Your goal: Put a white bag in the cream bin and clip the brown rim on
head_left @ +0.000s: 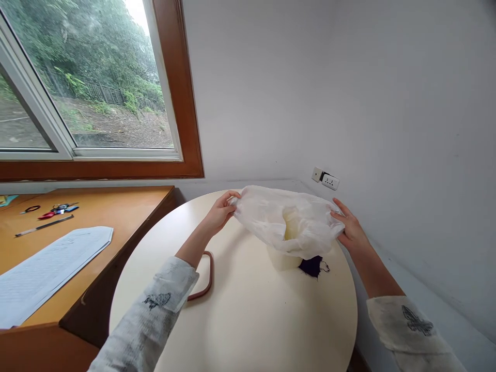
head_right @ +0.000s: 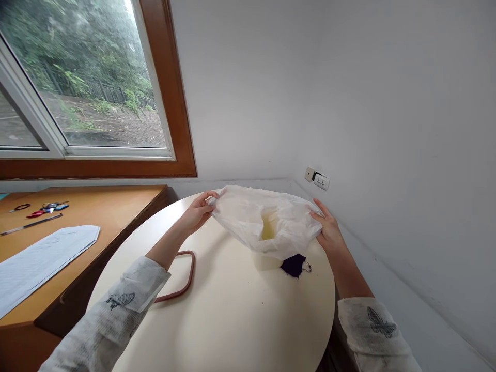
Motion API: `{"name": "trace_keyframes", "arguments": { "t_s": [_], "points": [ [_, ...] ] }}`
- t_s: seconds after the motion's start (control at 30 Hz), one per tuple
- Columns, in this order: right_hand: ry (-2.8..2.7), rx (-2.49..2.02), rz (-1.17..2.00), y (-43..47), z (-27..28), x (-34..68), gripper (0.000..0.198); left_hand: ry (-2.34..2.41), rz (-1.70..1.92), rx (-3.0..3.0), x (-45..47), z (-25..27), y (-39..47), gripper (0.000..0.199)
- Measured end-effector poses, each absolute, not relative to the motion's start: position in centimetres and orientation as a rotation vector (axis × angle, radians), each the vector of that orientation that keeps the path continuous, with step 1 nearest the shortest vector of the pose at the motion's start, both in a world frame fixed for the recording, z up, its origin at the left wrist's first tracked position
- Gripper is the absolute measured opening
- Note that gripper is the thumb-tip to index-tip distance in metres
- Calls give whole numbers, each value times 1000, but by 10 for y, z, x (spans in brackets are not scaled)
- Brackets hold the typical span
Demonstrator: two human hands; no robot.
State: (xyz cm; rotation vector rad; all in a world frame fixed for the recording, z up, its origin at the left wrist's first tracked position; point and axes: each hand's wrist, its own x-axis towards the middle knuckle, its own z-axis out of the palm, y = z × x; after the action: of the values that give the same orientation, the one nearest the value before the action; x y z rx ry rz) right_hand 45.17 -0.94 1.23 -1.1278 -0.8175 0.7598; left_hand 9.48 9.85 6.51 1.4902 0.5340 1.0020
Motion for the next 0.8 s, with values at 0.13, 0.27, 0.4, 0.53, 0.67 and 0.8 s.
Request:
{"name": "trace_keyframes", "arguments": {
  "t_s": [0.13,0.27,0.4,0.53,0.67,0.8],
  "points": [
    [-795,-1217,718,-35,18,465,56,652,932,1680,68,69,93,13],
    [-913,-1517,665,-56,32,473,51,863,713,2046,56,79,83,25],
    [-1058,-1835,586,-67,53,469,42,934,408,2326,57,94,67,32],
    [-1053,-1893,582,-67,65,471,30,923,203,2536,62,107,58,47],
    [-953,-1684,731,-62,73,482,24,896,330,2572,66,112,62,23],
    [-776,-1240,893,-51,89,483,27,902,750,2211,73,117,75,19]
  ]
}}
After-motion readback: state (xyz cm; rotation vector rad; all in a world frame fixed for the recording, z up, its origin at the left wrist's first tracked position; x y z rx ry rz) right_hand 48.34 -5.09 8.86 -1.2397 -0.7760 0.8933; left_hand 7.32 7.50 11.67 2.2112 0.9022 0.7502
